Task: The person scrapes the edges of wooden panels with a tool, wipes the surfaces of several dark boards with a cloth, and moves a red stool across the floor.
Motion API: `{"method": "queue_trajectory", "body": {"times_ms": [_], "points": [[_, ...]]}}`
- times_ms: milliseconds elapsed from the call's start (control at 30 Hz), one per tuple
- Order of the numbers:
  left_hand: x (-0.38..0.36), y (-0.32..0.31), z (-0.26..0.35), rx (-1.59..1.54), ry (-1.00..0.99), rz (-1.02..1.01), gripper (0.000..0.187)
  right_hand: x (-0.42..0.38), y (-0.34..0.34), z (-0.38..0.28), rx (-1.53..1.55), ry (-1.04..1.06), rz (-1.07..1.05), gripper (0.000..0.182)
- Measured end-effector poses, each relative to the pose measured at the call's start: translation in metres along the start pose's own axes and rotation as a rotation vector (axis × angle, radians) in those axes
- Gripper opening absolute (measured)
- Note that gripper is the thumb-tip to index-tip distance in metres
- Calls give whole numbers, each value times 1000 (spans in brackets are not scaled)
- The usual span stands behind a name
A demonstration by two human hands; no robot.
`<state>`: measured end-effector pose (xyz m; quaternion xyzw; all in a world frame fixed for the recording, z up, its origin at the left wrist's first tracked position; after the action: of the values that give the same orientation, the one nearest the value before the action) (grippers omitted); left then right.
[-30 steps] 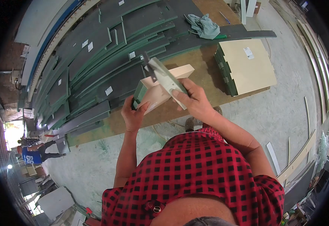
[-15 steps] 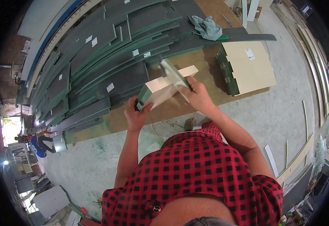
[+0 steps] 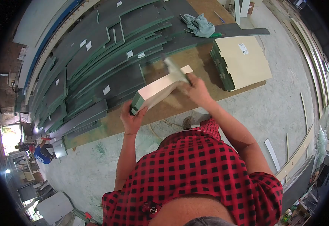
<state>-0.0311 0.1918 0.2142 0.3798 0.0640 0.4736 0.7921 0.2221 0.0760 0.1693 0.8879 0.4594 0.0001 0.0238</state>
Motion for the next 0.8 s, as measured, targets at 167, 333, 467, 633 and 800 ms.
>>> {"method": "queue_trajectory", "body": {"times_ms": [167,333,467,633,800], "points": [[-1,5,1,8,-36,27,36,16,47,56,81,-360,142,27],[0,1,-6,-13,-25,25,38,-9,-11,-17,-21,-58,-23,26],[1,1,-10,-2,5,-11,39,-28,-41,-66,30,105,-160,27],[0,4,-7,-38,-5,14,38,5,9,11,13,-36,30,26],[-1,3,-16,-57,-7,14,38,14,43,51,48,-317,110,28]]}}
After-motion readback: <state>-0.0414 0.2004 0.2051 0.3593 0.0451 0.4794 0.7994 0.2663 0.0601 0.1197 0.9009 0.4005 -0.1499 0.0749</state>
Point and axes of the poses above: each hand's wrist, its own x-axis towards the middle knuckle, its own y-axis out of the back of the hand, z = x × y, the point moved 10 cm from there along x, towards the middle knuckle, and after that the axes turned 13 degrees about x, right-handed, at the moved point
